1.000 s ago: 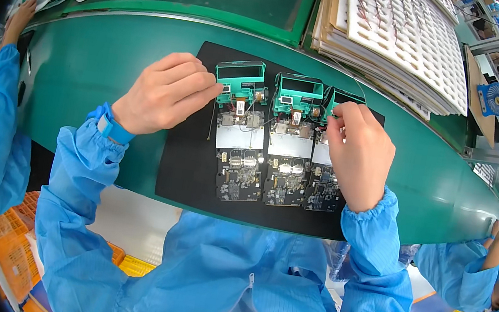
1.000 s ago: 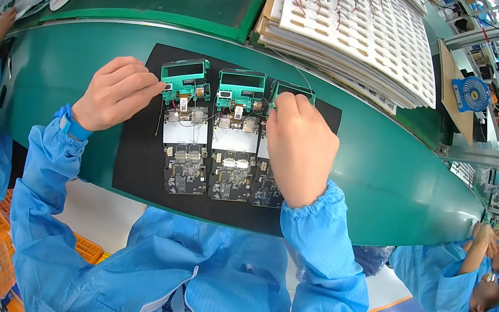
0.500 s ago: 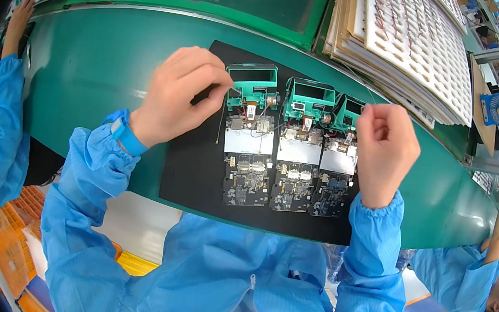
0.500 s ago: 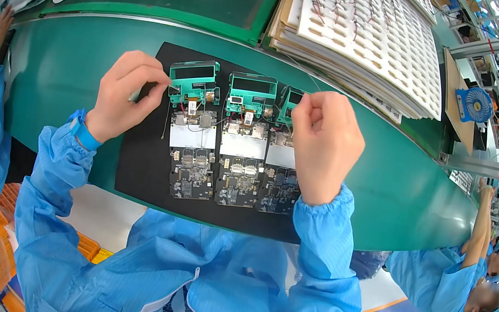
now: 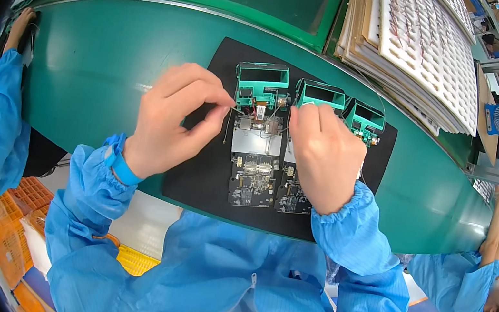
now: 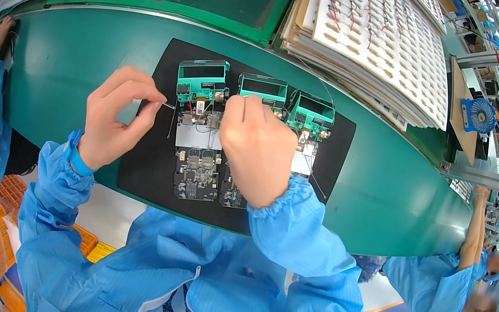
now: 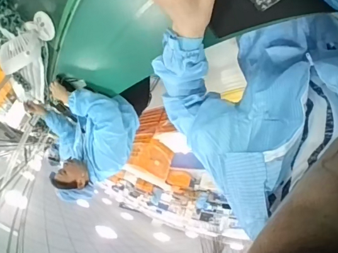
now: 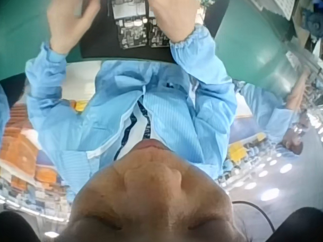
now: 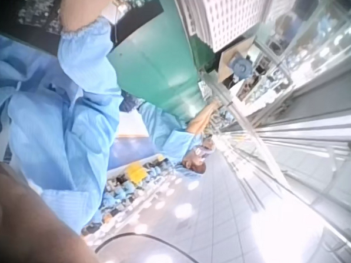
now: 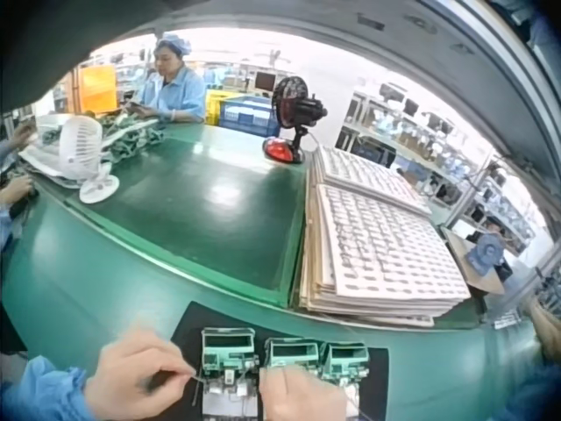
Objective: Assembling electronic components onto a circuit board and housing at a factory production line.
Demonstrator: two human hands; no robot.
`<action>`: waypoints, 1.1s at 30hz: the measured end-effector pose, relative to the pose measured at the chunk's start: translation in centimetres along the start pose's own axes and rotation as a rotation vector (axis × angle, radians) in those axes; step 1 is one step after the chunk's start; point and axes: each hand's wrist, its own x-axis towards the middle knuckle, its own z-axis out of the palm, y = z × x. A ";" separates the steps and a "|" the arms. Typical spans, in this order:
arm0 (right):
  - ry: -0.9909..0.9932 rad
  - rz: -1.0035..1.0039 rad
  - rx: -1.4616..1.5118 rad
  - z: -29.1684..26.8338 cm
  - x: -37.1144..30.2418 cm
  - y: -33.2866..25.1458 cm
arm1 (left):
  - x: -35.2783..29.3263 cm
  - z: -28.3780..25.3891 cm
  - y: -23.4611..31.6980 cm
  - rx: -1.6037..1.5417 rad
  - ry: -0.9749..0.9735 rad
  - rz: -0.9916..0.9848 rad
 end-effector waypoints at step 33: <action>-0.134 0.728 1.557 -7.1 -12.1 2.2 | -2.3 5.6 10.9 -0.450 -0.266 -0.174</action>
